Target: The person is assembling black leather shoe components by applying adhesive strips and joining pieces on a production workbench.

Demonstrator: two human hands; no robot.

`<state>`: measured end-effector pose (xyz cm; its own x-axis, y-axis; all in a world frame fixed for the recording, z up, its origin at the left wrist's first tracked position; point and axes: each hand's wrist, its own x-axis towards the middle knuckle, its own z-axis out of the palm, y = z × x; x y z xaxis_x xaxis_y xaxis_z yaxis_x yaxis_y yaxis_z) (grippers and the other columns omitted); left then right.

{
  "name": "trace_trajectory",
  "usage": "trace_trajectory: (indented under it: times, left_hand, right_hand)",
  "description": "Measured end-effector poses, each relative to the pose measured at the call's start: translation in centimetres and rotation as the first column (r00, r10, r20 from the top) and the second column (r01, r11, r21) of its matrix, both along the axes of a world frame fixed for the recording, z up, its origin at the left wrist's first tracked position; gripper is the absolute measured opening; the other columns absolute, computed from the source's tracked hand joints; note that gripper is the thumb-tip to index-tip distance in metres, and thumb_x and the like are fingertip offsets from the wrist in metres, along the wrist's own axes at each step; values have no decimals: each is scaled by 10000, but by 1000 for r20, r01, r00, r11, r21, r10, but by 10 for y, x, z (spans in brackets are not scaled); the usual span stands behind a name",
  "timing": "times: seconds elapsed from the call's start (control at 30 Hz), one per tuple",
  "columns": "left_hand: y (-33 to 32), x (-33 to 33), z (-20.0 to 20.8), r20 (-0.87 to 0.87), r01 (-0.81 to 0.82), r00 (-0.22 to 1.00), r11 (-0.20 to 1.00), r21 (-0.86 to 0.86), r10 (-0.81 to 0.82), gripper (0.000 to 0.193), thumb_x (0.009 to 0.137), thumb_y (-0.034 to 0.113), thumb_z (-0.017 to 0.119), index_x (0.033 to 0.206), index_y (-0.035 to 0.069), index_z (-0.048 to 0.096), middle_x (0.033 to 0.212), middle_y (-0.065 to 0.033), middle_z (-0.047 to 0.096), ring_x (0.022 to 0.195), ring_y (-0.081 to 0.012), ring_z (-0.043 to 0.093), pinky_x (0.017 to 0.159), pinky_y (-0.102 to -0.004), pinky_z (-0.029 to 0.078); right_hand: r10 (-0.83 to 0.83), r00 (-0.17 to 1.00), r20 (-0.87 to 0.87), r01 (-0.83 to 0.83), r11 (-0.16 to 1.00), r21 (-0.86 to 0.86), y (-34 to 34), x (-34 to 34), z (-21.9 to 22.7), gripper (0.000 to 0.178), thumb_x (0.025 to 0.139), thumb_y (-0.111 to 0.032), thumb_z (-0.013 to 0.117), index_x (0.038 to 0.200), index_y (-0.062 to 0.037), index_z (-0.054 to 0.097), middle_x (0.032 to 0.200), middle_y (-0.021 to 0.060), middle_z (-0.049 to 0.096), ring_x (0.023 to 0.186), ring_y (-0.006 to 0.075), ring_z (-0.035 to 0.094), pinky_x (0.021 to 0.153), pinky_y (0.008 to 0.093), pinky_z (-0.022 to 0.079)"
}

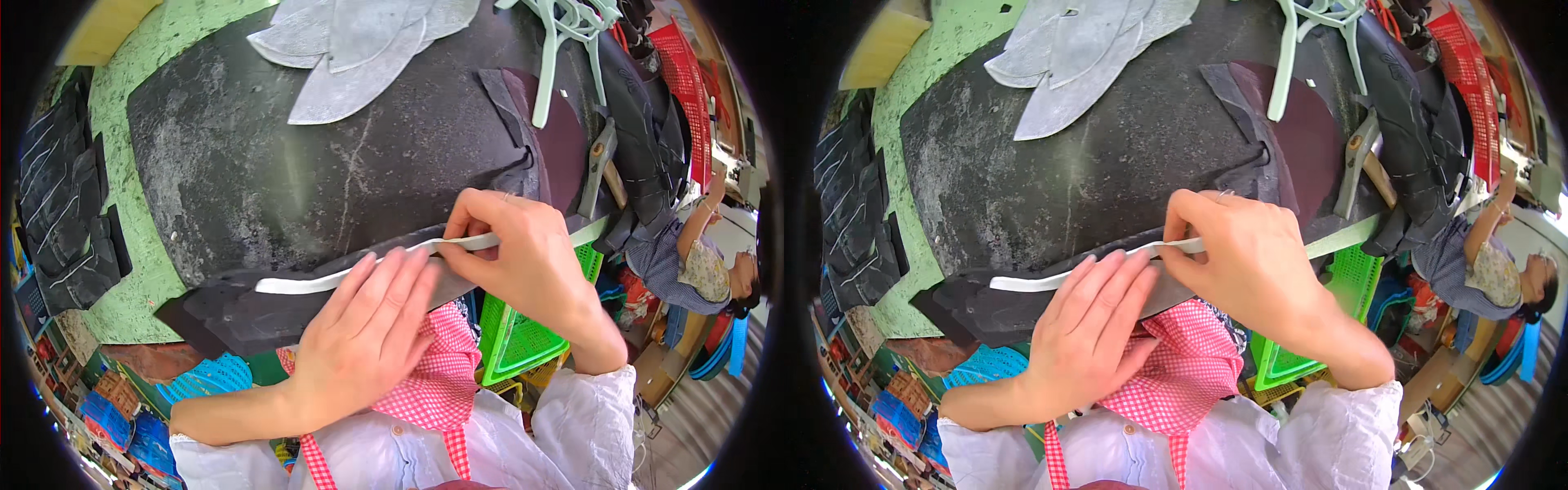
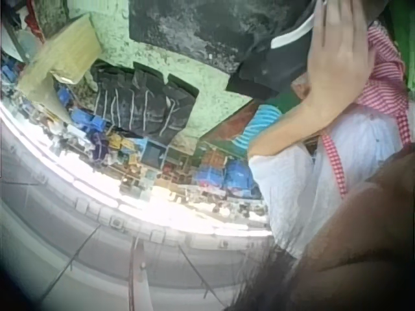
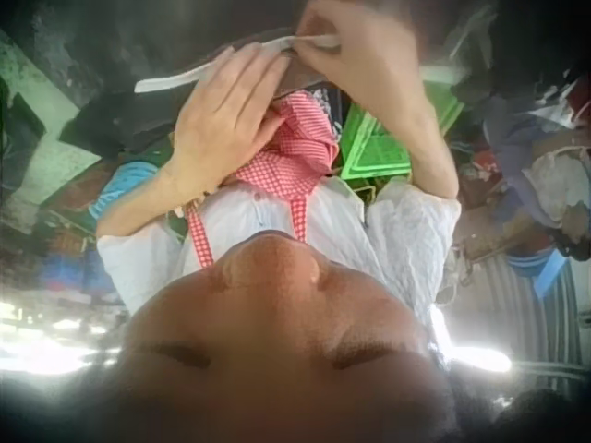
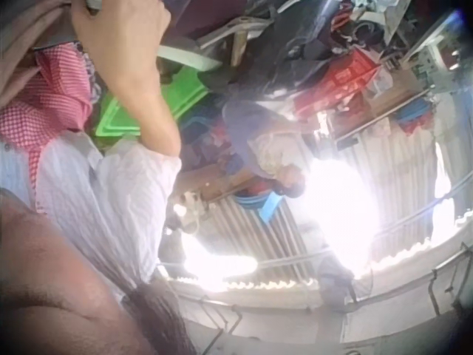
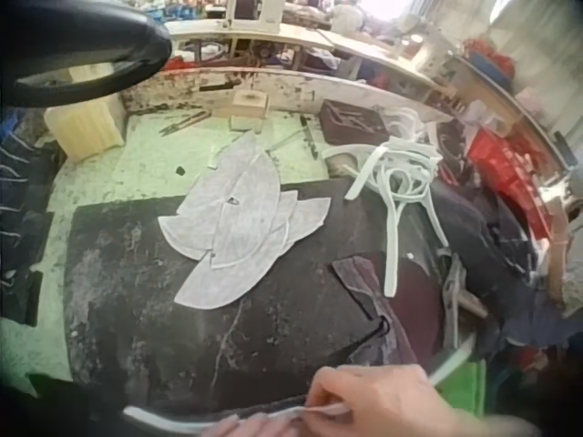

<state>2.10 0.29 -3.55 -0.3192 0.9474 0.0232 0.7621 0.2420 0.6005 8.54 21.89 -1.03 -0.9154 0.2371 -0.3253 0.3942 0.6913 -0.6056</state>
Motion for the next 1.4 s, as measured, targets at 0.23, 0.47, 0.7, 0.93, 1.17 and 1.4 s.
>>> trace_trajectory:
  times: [0.23, 0.47, 0.7, 0.93, 1.17, 1.4]
  left_hand:
    - [13, 6, -1, -173, 9, 985, 1000, -6, -10, 732, 776, 364, 788, 1411, 41, 621, 1336, -89, 600, 1229, -279, 541, 1028, -461, 460]
    - [32, 5, -5, -307, 3, 952, 999, -51, -18, 785, 751, 426, 800, 1428, 74, 619, 1239, -71, 565, 1121, -269, 502, 949, -457, 435]
    - [35, 10, -3, -381, -18, 925, 996, -92, -18, 746, 739, 340, 800, 1418, 86, 621, 1248, -73, 567, 1148, -264, 506, 982, -454, 432]
    - [-5, -32, 14, -40, 99, 995, 991, 87, -96, 510, 718, 30, 746, 1227, 41, 716, 1271, -126, 707, 1201, -312, 673, 1010, -429, 563]
    - [16, -60, 78, -503, 202, 864, 921, 333, -8, 303, 795, 60, 755, 1097, 56, 773, 1085, -88, 781, 1054, -278, 752, 979, -445, 577]
    - [-21, 0, -4, -404, 166, 909, 978, 126, -102, 303, 840, 144, 650, 1109, 65, 764, 1208, -72, 747, 1175, -251, 698, 1017, -431, 554]
  right_hand:
    - [-236, 972, -8, 232, 960, -154, 29, 25, -3, 220, 852, -67, 822, 1017, -21, 685, 786, 37, 670, 656, 69, 598, 612, 261, 496]
    - [-245, 964, -100, 217, 948, -232, 32, 19, -13, 150, 876, -17, 769, 1018, -6, 721, 902, 68, 715, 752, 113, 663, 691, 267, 541]
    - [-223, 958, -178, 200, 970, -140, 35, 13, -17, 150, 836, -37, 797, 934, -19, 686, 808, 54, 672, 710, 147, 640, 656, 293, 528]
    - [-133, 932, -338, 82, 984, -160, 43, 23, -18, 302, 792, -171, 858, 1005, -48, 682, 927, 63, 674, 824, 221, 643, 755, 314, 503]
    - [499, 464, -732, 37, 815, 579, 63, 11, 30, 342, 598, -24, 769, 930, -93, 805, 937, 47, 718, 901, 232, 640, 788, 361, 514]
    - [535, 740, -408, -415, 840, 349, 33, 62, -5, 314, 740, -99, 761, 1054, -93, 750, 1052, 32, 700, 1052, 265, 638, 908, 420, 503]
